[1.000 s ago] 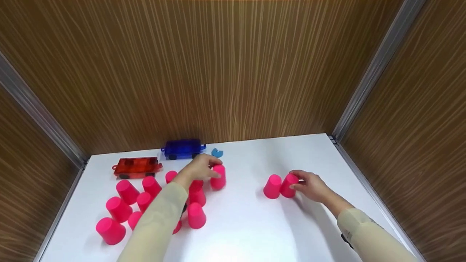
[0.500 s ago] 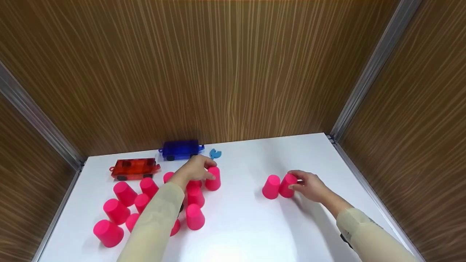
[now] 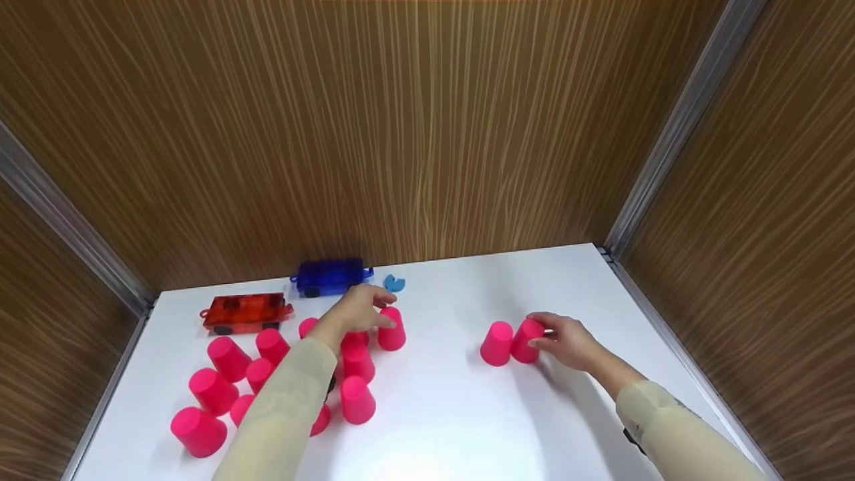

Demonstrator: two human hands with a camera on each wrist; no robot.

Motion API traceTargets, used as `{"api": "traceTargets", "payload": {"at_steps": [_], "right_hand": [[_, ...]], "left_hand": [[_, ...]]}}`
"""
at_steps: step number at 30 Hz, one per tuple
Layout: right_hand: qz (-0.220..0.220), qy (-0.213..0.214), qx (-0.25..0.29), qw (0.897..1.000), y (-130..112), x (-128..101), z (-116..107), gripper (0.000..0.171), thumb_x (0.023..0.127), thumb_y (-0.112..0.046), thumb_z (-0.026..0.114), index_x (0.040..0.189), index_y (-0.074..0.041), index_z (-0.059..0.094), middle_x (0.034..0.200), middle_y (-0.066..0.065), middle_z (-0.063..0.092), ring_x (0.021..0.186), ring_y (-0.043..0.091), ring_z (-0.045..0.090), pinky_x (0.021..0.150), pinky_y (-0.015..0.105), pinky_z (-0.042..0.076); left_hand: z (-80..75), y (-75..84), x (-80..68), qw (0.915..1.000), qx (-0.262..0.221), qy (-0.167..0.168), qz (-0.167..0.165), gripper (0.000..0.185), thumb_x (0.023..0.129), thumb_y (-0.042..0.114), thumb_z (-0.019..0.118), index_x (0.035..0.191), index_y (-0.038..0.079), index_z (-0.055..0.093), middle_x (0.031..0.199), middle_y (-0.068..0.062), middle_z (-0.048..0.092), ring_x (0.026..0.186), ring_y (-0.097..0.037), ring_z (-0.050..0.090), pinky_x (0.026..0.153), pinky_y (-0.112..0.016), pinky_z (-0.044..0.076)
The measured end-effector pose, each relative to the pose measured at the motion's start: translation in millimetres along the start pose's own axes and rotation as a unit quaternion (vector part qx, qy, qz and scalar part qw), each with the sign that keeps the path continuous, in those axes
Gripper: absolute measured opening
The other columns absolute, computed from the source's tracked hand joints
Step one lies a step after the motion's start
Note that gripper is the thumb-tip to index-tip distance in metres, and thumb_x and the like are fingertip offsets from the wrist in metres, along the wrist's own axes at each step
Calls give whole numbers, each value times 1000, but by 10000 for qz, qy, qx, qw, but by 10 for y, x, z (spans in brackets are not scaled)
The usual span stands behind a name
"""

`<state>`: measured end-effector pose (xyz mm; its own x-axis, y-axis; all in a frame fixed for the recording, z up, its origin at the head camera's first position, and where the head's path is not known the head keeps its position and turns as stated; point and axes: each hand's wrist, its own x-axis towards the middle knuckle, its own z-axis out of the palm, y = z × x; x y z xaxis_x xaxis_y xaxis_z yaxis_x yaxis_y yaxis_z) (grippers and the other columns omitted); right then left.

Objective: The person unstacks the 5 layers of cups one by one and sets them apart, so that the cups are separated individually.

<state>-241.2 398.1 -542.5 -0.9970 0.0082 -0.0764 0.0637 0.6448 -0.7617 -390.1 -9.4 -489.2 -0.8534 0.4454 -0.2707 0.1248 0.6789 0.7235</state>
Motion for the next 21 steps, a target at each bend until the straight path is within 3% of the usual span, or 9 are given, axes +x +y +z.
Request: {"api": "traceTargets", "payload": {"at_steps": [7,14,17,21], "right_hand": [[-13,-66,3,10000,-5,1,-9,59,97,-10,78,150,3,54,136,23,64,120,42,68,96,44,61],[-124,-57,58,9999,-25,-3,-6,60,97,-9,78,150,5,53,136,25,64,119,42,68,96,44,61],[-123,-40,58,9999,-28,-12,0,60,97,-9,78,150,5,53,137,25,63,120,43,68,96,44,61],[-81,-8,33,10000,-17,-14,7,60,97,-9,79,150,3,54,137,23,64,120,42,68,95,43,61]], "left_hand": [[54,261,-38,9968,21,80,789,54,91,21,87,142,21,69,137,-3,67,137,-29,57,112,-46,49],[406,567,43,9849,-164,-144,1715,55,92,18,86,143,8,67,139,-8,69,133,-29,61,115,-46,46],[638,670,102,9841,-311,-220,1734,56,91,18,86,143,8,67,139,-7,69,131,-28,61,114,-44,47],[950,779,163,9869,-508,-291,1501,56,91,22,87,143,16,68,137,0,69,130,-25,61,109,-38,52]]}}
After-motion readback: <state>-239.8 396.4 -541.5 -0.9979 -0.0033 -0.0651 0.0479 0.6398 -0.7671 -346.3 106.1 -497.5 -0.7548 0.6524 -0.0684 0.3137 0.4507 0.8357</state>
